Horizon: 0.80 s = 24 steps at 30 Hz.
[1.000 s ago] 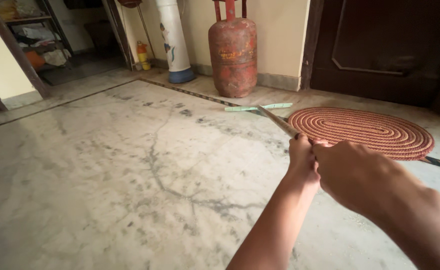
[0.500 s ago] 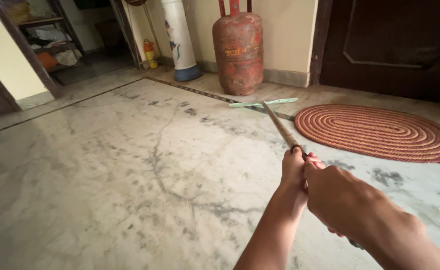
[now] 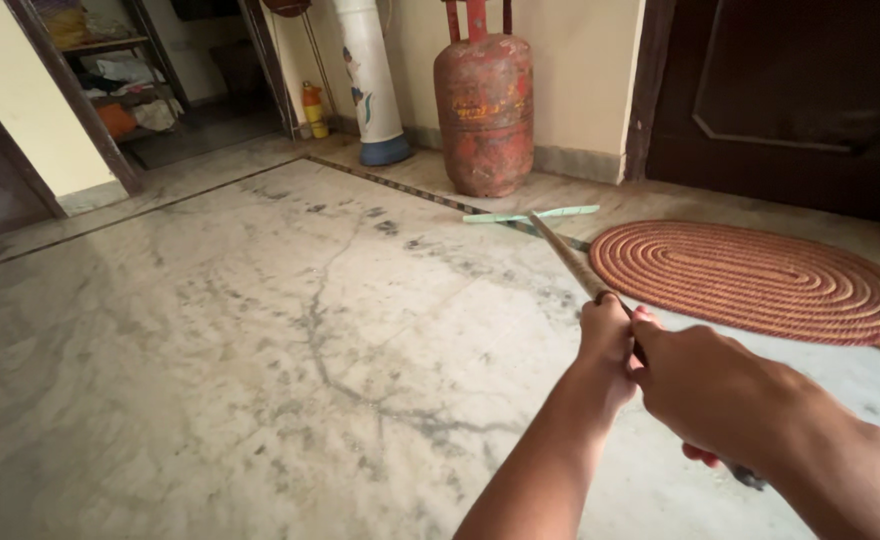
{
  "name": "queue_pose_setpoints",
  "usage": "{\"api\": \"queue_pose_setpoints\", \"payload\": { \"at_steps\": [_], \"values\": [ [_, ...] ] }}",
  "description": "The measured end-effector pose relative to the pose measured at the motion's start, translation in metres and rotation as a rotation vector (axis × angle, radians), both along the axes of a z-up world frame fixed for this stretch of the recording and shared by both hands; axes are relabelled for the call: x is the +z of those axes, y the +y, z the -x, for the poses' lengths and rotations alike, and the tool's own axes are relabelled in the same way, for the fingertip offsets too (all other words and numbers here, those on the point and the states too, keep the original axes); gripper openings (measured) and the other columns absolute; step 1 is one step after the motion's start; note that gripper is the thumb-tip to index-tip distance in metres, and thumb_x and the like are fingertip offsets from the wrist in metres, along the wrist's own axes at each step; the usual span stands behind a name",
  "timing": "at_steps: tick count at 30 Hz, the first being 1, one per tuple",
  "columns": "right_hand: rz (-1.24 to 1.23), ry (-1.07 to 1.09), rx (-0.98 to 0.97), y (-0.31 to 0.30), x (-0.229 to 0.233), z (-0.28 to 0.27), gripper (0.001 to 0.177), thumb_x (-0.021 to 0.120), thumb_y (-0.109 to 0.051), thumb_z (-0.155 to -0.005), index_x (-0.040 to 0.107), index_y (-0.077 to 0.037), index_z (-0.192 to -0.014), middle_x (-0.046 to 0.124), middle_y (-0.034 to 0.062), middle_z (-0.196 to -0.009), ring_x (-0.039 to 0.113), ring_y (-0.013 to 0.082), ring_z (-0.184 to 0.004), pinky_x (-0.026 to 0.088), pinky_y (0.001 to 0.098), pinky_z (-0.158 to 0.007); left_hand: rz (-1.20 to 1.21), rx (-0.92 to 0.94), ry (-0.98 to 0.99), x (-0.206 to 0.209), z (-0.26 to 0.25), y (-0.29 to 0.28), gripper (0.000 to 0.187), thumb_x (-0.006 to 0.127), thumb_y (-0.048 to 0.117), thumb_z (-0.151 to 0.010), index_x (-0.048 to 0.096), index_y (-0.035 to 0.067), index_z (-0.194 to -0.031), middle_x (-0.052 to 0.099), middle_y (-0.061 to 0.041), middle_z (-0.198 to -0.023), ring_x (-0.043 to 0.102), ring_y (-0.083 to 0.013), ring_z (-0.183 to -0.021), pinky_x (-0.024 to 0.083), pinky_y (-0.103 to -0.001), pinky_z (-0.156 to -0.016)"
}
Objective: The person wipes liquid across a marble floor using a long-handled floor squeegee, pulling and pushing the tool to move the fluid across the surface.
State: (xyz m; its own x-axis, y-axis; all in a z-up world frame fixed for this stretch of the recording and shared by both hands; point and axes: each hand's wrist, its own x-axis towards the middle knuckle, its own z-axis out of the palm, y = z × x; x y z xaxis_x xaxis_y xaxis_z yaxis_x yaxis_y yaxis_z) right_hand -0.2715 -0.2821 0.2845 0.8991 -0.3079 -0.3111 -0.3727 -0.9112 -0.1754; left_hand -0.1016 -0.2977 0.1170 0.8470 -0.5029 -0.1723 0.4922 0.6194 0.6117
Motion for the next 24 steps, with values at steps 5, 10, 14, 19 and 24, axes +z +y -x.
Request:
{"api": "queue_pose_setpoints", "payload": {
  "at_steps": [5, 10, 14, 19, 24],
  "values": [
    [-0.020, 0.028, -0.021, -0.028, -0.008, 0.008, 0.030, 0.043, -0.019, -0.109, 0.056, -0.010, -0.134, 0.074, 0.0101, -0.070, 0.073, 0.0175, -0.057, 0.059, 0.0312, -0.051, -0.077, 0.099, 0.075, -0.004, 0.009, -0.032, 0.018, 0.034, 0.023, -0.107, 0.043, 0.009, -0.101, 0.052, -0.004, -0.082, 0.052, -0.0135, -0.061, 0.045, -0.031, -0.055],
    [0.000, 0.029, -0.003, -0.040, -0.009, 0.017, 0.045, 0.067, -0.020, -0.099, 0.047, -0.012, -0.139, 0.074, 0.0104, -0.069, 0.071, 0.0182, -0.054, 0.057, 0.0311, -0.050, -0.045, 0.134, 0.004, -0.012, 0.013, -0.050, 0.015, 0.033, 0.018, -0.107, 0.043, 0.006, -0.107, 0.050, -0.006, -0.094, 0.052, -0.0146, -0.074, 0.050, -0.032, -0.066],
    [-0.014, 0.028, 0.010, -0.048, -0.010, 0.022, 0.047, 0.067, -0.018, -0.099, 0.044, -0.011, -0.139, 0.073, 0.0106, -0.068, 0.071, 0.0181, -0.053, 0.057, 0.0305, -0.048, -0.046, 0.149, 0.016, -0.010, 0.024, -0.054, 0.020, 0.035, 0.022, -0.109, 0.039, 0.006, -0.119, 0.051, -0.007, -0.101, 0.054, -0.0138, -0.078, 0.052, -0.031, -0.072],
    [-0.069, 0.020, -0.031, -0.059, -0.019, 0.018, 0.045, 0.062, -0.015, -0.101, 0.045, -0.015, -0.142, 0.075, 0.0112, -0.070, 0.072, 0.0184, -0.052, 0.060, 0.0304, -0.047, -0.123, 0.105, 0.095, -0.009, 0.024, -0.053, 0.027, 0.037, 0.025, -0.110, 0.040, 0.009, -0.131, 0.053, -0.007, -0.107, 0.056, -0.0116, -0.079, 0.054, -0.027, -0.075],
    [-0.127, -0.015, -0.043, -0.066, -0.030, 0.007, 0.038, 0.062, -0.008, -0.098, 0.054, -0.012, -0.136, 0.074, 0.0126, -0.073, 0.072, 0.0200, -0.053, 0.060, 0.0314, -0.047, -0.011, 0.115, 0.111, -0.031, 0.005, -0.064, 0.026, 0.040, 0.026, -0.110, 0.039, 0.008, -0.128, 0.050, -0.008, -0.098, 0.052, -0.0124, -0.071, 0.052, -0.028, -0.068]
  ]
}}
